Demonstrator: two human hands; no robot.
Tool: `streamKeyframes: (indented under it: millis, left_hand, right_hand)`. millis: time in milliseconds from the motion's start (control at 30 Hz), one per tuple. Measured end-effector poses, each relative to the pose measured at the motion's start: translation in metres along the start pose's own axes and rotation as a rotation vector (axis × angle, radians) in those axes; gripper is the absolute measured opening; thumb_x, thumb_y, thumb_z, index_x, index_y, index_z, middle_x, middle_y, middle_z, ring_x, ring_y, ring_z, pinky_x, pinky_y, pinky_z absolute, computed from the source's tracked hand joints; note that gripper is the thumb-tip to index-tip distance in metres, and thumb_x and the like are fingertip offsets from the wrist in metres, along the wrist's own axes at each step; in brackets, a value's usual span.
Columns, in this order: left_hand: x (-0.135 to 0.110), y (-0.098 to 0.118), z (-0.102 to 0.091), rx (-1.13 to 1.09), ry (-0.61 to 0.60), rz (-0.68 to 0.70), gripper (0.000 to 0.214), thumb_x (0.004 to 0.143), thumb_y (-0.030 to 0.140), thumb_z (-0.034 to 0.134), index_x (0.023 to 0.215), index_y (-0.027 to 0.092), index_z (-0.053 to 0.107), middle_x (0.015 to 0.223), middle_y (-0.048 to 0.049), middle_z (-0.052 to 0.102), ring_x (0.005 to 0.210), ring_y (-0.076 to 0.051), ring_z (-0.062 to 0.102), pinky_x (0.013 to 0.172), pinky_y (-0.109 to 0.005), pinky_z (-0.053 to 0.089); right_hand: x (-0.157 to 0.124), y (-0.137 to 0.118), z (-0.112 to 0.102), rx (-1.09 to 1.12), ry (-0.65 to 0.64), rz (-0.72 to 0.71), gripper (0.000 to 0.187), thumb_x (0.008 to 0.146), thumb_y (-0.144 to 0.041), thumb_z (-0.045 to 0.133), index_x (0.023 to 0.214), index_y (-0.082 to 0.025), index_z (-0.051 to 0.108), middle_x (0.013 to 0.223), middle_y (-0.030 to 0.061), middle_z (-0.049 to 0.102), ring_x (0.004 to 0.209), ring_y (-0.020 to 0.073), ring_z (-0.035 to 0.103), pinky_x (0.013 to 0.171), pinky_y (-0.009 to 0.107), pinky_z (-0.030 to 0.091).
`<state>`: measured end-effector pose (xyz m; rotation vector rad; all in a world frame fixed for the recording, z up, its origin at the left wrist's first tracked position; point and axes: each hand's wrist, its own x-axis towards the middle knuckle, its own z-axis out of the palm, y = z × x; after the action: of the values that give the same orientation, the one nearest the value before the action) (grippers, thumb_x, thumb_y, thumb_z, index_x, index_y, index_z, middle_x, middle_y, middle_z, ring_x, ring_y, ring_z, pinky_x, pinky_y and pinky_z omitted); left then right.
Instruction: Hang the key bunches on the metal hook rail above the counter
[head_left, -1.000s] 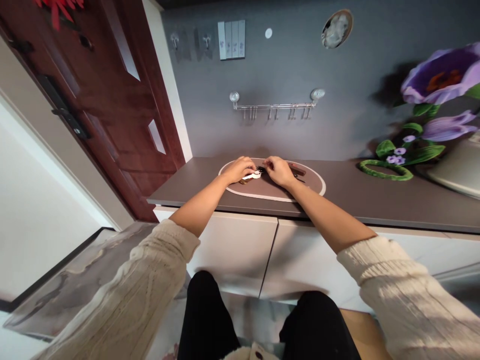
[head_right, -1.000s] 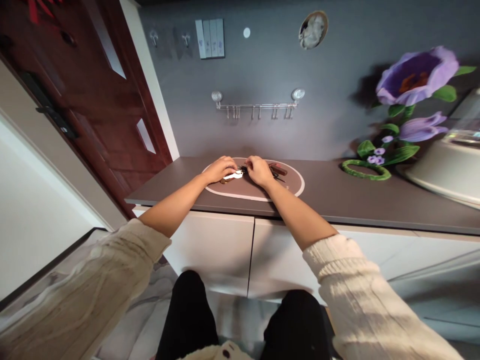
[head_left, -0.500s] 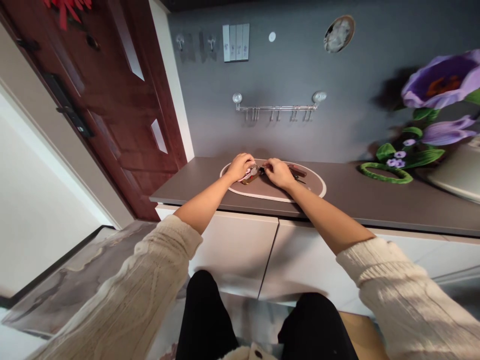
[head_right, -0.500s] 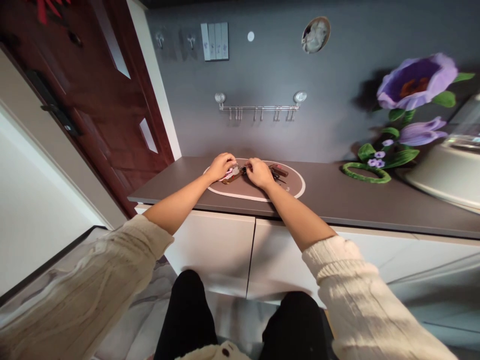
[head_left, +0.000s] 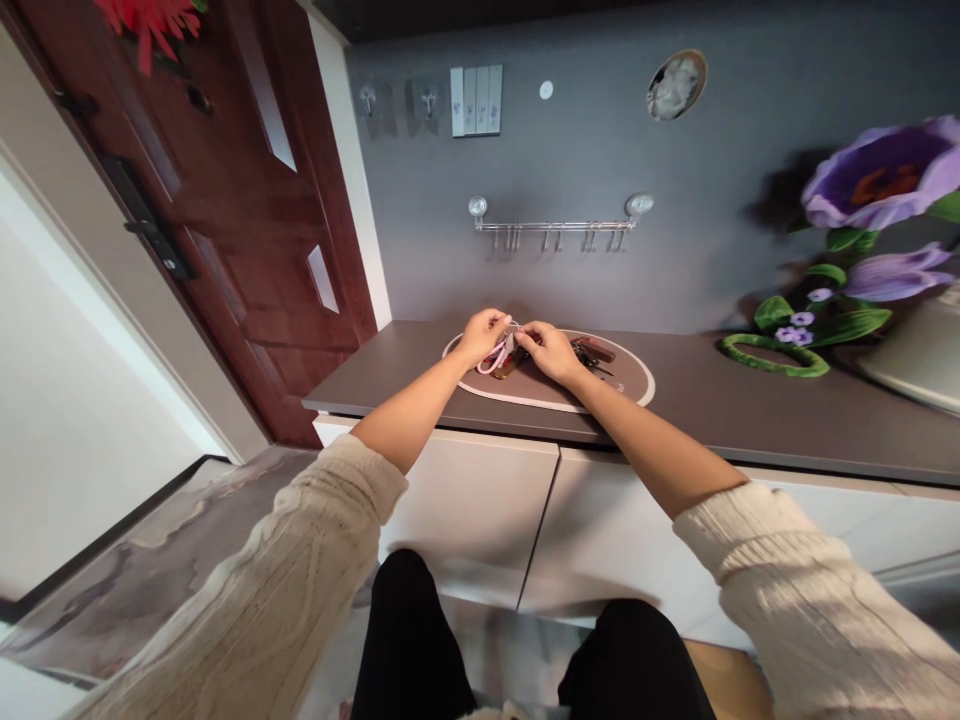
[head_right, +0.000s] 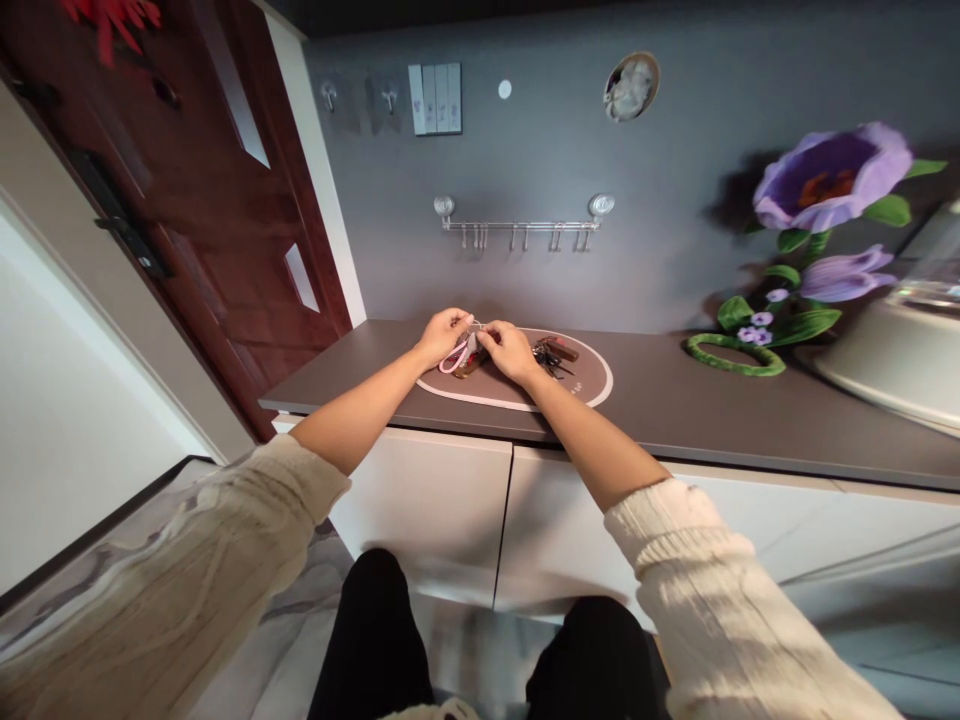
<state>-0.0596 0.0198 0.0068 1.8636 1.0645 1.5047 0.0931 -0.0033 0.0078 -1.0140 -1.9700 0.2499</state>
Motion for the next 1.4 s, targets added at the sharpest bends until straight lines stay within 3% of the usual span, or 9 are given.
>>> streamKeyframes:
  millis: [400,700,900,1100,1400]
  left_hand:
    - [-0.002,0.003,0.006,-0.328,0.002,-0.104,0.026,0.072,0.038,0.059,0.076,0.013,0.053,0.061,0.0024,0.053,0.051,-0.005,0.046,0.054,-0.020,0.038]
    - [0.002,0.016,0.005,-0.338,0.067,-0.055,0.024,0.071,0.036,0.059,0.073,0.013,0.054,0.064,0.0009,0.056,0.056,-0.007,0.049,0.059,-0.021,0.039]
    - [0.015,0.024,-0.002,-0.178,0.114,0.063,0.023,0.076,0.036,0.052,0.072,0.014,0.055,0.064,0.0007,0.056,0.058,-0.008,0.047,0.061,-0.021,0.038]
    - [0.020,0.007,-0.016,0.065,0.272,0.050,0.025,0.079,0.036,0.045,0.070,0.015,0.054,0.064,0.0002,0.056,0.059,-0.009,0.048,0.061,-0.021,0.037]
    - [0.017,-0.013,-0.032,0.573,0.347,0.065,0.029,0.086,0.031,0.035,0.069,0.017,0.055,0.072,-0.0038,0.059,0.072,-0.014,0.052,0.066,-0.025,0.036]
  right_hand:
    - [0.008,0.001,-0.001,0.236,0.086,0.069,0.022,0.074,-0.038,0.050,0.074,-0.017,0.056,0.070,0.0008,0.057,0.066,0.0126,0.049,0.066,0.026,0.039]
    - [0.017,-0.004,-0.005,0.347,0.151,0.063,0.023,0.071,-0.039,0.053,0.075,-0.017,0.060,0.076,0.0016,0.060,0.068,0.0127,0.052,0.070,0.027,0.041]
    - [0.031,-0.020,-0.020,0.433,0.160,0.083,0.024,0.069,-0.040,0.055,0.073,-0.016,0.058,0.071,0.0011,0.060,0.067,0.0128,0.052,0.072,0.028,0.041]
    - [0.055,-0.022,-0.034,0.371,0.202,0.060,0.022,0.070,-0.038,0.053,0.073,-0.017,0.056,0.068,-0.0002,0.056,0.064,0.0116,0.049,0.069,0.027,0.040]
    - [0.105,-0.023,-0.024,0.544,0.232,0.176,0.009,0.072,-0.028,0.048,0.072,-0.019,0.048,0.069,-0.0007,0.055,0.062,0.0122,0.056,0.061,0.027,0.047]
